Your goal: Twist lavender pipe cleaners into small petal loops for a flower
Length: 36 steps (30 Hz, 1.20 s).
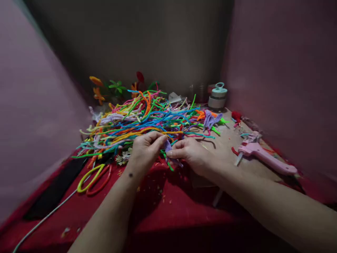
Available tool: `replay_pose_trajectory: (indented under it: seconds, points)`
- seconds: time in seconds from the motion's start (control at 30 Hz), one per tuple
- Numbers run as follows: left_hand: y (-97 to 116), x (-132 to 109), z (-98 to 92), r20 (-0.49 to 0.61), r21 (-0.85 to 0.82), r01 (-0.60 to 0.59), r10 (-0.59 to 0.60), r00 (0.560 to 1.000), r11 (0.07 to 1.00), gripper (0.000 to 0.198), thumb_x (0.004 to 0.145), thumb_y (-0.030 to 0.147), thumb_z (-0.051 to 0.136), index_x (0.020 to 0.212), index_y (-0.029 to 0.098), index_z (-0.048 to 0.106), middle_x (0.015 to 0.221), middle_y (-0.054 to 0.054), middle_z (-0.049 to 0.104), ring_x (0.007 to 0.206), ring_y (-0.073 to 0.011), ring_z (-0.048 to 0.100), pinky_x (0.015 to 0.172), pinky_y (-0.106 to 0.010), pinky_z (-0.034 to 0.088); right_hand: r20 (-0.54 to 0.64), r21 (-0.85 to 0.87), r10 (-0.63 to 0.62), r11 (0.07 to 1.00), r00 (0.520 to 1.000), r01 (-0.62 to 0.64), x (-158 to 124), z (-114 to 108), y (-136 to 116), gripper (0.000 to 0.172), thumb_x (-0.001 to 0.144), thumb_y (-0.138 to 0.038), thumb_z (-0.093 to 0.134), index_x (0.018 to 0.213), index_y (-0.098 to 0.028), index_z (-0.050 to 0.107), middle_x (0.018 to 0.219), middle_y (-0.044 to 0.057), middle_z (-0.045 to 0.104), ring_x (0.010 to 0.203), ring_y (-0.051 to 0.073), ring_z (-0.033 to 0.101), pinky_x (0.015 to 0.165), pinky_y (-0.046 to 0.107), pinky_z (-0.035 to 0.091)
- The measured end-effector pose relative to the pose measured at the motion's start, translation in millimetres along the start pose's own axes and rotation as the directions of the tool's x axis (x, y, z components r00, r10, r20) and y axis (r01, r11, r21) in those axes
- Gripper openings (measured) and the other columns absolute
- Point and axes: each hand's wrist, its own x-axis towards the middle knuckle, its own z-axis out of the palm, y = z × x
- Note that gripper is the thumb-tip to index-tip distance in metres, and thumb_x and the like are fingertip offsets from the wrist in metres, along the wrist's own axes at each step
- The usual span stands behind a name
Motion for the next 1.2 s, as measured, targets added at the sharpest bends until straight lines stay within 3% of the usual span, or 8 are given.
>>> replay_pose_trajectory:
  seconds: [0.13, 0.27, 0.5, 0.7, 0.9, 1.07, 1.13, 1.2]
  points:
    - [-3.0, 1.2, -5.2, 0.077, -0.183, 0.082, -0.069, 0.995, 0.98, 0.025, 0.074, 0.04, 0.056, 0.079, 0.015, 0.06, 0.059, 0.004, 0.051, 0.038, -0.0023, 0.033, 0.036, -0.016, 0.022, -0.06, -0.021, -0.025, 0.999, 0.998, 0.024, 1.7, -1.2, -5.0, 0.018, 0.061, -0.016, 0.058, 0.044, -0.014, 0.052, 0.039, -0.003, 0.047, 0.036, 0.005, 0.036, 0.04, 0.022, 0.025]
    - [-0.8, -1.5, -1.3, 0.19, -0.088, 0.079, -0.061, 0.98, 0.993, 0.022, 0.07, 0.036, 0.061, 0.075, 0.015, 0.06, 0.056, 0.004, 0.051, 0.041, -0.0041, 0.038, 0.039, -0.016, 0.028, -0.054, -0.047, -0.056, 0.997, 0.997, 0.054, 4.5, -2.4, -1.4, 0.019, 0.061, -0.016, 0.058, 0.043, -0.014, 0.05, 0.04, -0.003, 0.046, 0.037, 0.005, 0.035, 0.042, 0.022, 0.024]
    - [1.9, -3.3, 4.8, 0.118, 0.147, 0.0, -0.017, 0.993, 0.989, 0.016, 0.07, 0.029, 0.059, 0.063, 0.014, 0.059, 0.047, 0.005, 0.048, 0.042, -0.0061, 0.037, 0.042, -0.019, 0.03, -0.074, -0.116, -0.1, 0.989, 0.992, 0.091, 8.1, -2.8, 6.4, 0.018, 0.061, -0.02, 0.057, 0.045, -0.015, 0.05, 0.041, -0.004, 0.044, 0.039, 0.006, 0.034, 0.043, 0.024, 0.023]
    - [-2.2, -7.6, 6.8, 0.011, 0.421, -0.194, 0.209, 0.978, 0.886, 0.018, 0.072, 0.028, 0.056, 0.059, 0.015, 0.059, 0.052, 0.002, 0.052, 0.05, -0.0087, 0.043, 0.049, -0.021, 0.032, -0.096, -0.139, -0.104, 0.986, 0.99, 0.09, 5.9, -1.3, 4.1, 0.016, 0.06, -0.017, 0.054, 0.045, -0.015, 0.05, 0.041, -0.004, 0.044, 0.04, 0.006, 0.035, 0.044, 0.024, 0.025]
    - [-0.8, -5.2, 4.8, 0.09, 0.126, -0.061, 0.049, 0.995, 0.99, 0.017, 0.074, 0.03, 0.054, 0.066, 0.015, 0.058, 0.05, 0.003, 0.053, 0.044, -0.0079, 0.043, 0.044, -0.02, 0.034, -0.078, -0.128, -0.098, 0.988, 0.992, 0.088, 5.9, -2.0, 2.2, 0.018, 0.06, -0.017, 0.055, 0.044, -0.015, 0.048, 0.04, -0.005, 0.043, 0.039, 0.005, 0.033, 0.044, 0.024, 0.024]
    - [-5.6, -8.6, 10.2, -0.07, 0.332, -0.232, 0.269, 0.961, 0.914, 0.012, 0.074, 0.025, 0.055, 0.066, 0.016, 0.06, 0.062, 0.001, 0.059, 0.054, -0.0093, 0.05, 0.052, -0.021, 0.038, -0.084, -0.072, -0.096, 0.993, 0.992, 0.09, 6.4, -1.5, 2.8, 0.019, 0.059, -0.017, 0.058, 0.042, -0.015, 0.05, 0.038, -0.004, 0.044, 0.038, 0.006, 0.034, 0.044, 0.024, 0.024]
    - [-5.6, -7.3, 9.7, -0.09, 0.254, -0.216, 0.245, 0.965, 0.943, 0.01, 0.072, 0.027, 0.057, 0.07, 0.017, 0.058, 0.062, 0.001, 0.059, 0.052, -0.0088, 0.05, 0.051, -0.02, 0.038, -0.073, -0.018, -0.079, 0.997, 0.994, 0.078, 6.0, -1.2, 2.8, 0.019, 0.059, -0.017, 0.059, 0.042, -0.014, 0.051, 0.039, -0.004, 0.046, 0.038, 0.006, 0.036, 0.044, 0.024, 0.025]
    - [-3.2, -4.7, 6.2, -0.078, 0.072, -0.128, 0.133, 0.988, 0.989, 0.012, 0.073, 0.03, 0.057, 0.075, 0.017, 0.055, 0.058, 0.004, 0.055, 0.044, -0.0068, 0.045, 0.044, -0.019, 0.035, -0.074, 0.056, -0.057, 0.997, 0.996, 0.062, 6.2, -1.6, 2.8, 0.018, 0.06, -0.018, 0.062, 0.045, -0.013, 0.053, 0.042, -0.002, 0.051, 0.039, 0.007, 0.04, 0.045, 0.024, 0.028]
